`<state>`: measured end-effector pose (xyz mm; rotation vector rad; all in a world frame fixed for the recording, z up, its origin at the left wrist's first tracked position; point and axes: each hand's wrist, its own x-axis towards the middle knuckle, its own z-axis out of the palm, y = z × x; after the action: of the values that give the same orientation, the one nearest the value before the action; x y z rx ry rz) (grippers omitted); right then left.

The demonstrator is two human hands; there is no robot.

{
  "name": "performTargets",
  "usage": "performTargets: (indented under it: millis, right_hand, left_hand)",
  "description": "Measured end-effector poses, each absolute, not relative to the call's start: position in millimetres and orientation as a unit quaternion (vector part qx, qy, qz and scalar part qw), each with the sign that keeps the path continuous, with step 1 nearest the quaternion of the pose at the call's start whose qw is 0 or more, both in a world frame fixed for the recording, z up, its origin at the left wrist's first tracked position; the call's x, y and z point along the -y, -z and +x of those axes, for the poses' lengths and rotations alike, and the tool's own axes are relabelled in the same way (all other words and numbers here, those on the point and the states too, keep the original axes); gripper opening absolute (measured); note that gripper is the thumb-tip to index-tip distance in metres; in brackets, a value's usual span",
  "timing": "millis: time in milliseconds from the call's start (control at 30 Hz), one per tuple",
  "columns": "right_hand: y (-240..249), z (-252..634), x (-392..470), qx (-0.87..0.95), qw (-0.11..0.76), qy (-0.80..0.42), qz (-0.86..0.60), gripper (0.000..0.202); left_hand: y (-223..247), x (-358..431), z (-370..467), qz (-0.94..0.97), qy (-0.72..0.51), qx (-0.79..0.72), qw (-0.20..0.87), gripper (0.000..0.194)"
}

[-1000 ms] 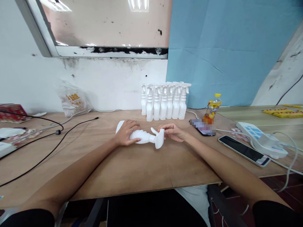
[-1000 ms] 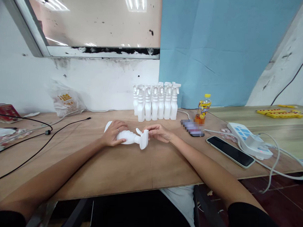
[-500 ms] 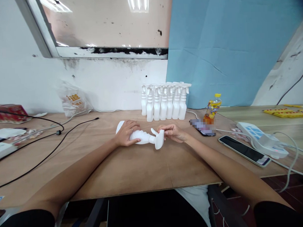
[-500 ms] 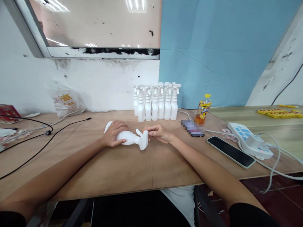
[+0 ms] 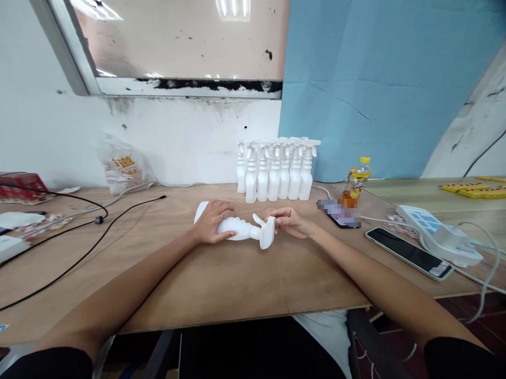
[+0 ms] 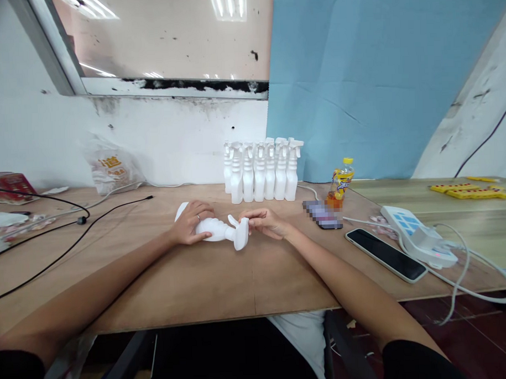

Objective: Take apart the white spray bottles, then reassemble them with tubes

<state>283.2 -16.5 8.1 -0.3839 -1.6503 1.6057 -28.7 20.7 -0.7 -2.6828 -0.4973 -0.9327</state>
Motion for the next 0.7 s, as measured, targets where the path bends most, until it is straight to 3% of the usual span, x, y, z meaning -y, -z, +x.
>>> performTargets:
  millis: [700]
  right_hand:
    - [-7.2,286.2,17.6,0.673,0.356,-0.629,-0.157,0.027]
  left_hand:
    - [1.2,-22.1,-29.8,-0.928,0.306,0.166,0.132,0.047]
